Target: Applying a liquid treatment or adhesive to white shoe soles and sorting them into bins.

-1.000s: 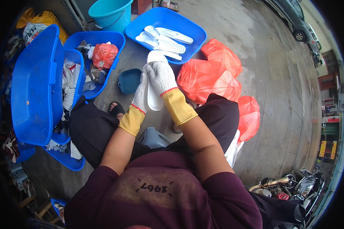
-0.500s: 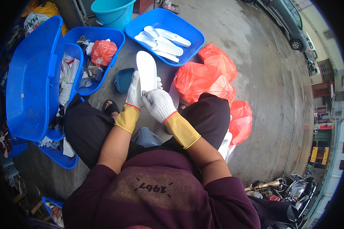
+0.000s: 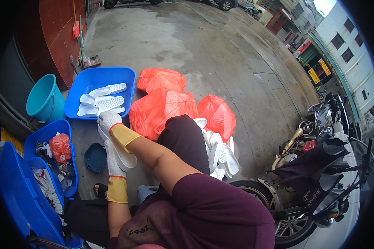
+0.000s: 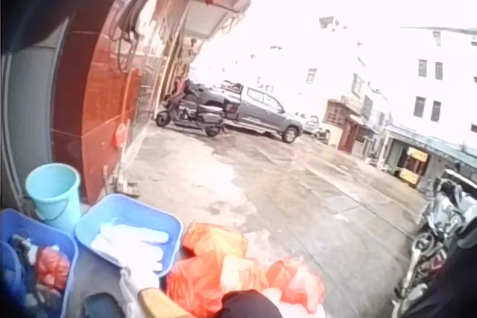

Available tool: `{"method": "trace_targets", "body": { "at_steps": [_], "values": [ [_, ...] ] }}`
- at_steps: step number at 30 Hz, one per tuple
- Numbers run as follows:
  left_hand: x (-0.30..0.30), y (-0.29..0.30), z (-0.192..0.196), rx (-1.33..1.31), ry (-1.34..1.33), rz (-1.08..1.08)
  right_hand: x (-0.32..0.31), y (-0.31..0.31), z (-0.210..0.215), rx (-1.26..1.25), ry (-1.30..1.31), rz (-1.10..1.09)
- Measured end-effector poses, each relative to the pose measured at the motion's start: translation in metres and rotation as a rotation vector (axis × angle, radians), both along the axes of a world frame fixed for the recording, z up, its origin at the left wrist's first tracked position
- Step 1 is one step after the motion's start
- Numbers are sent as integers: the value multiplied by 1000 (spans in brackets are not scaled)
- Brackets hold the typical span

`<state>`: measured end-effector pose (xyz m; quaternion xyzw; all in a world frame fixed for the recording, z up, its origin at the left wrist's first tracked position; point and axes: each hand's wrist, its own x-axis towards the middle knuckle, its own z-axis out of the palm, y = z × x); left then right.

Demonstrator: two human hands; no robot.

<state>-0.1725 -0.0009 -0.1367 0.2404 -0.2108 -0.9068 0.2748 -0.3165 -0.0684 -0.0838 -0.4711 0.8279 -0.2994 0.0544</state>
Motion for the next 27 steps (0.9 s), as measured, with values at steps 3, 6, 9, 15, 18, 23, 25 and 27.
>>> {"method": "trace_targets", "body": {
  "at_steps": [3, 6, 9, 15, 18, 23, 25, 27],
  "values": [
    [8, -2, 24, 177, 162, 8, 23, 1, -16, -102, -8, 120],
    [15, -18, -11, 192, 44, 97, 46, 30, -27, 20, -348, 172],
    [18, -34, -43, 184, 86, 194, 51, 65, -12, 205, -571, 339],
    [26, -32, -31, 218, 213, 30, 62, 107, 3, 339, -476, 402],
    [12, -26, -33, 195, 35, 85, 40, 65, -18, 219, -535, 225],
    [-7, 8, -16, 177, -152, -46, -23, 19, -56, 108, -385, 230],
    [-4, 10, 4, 184, -132, -122, -38, 21, -67, 88, -412, 288],
    [1, 4, 5, 203, -113, -106, -28, 20, -69, 57, -292, 343]
  ]
}}
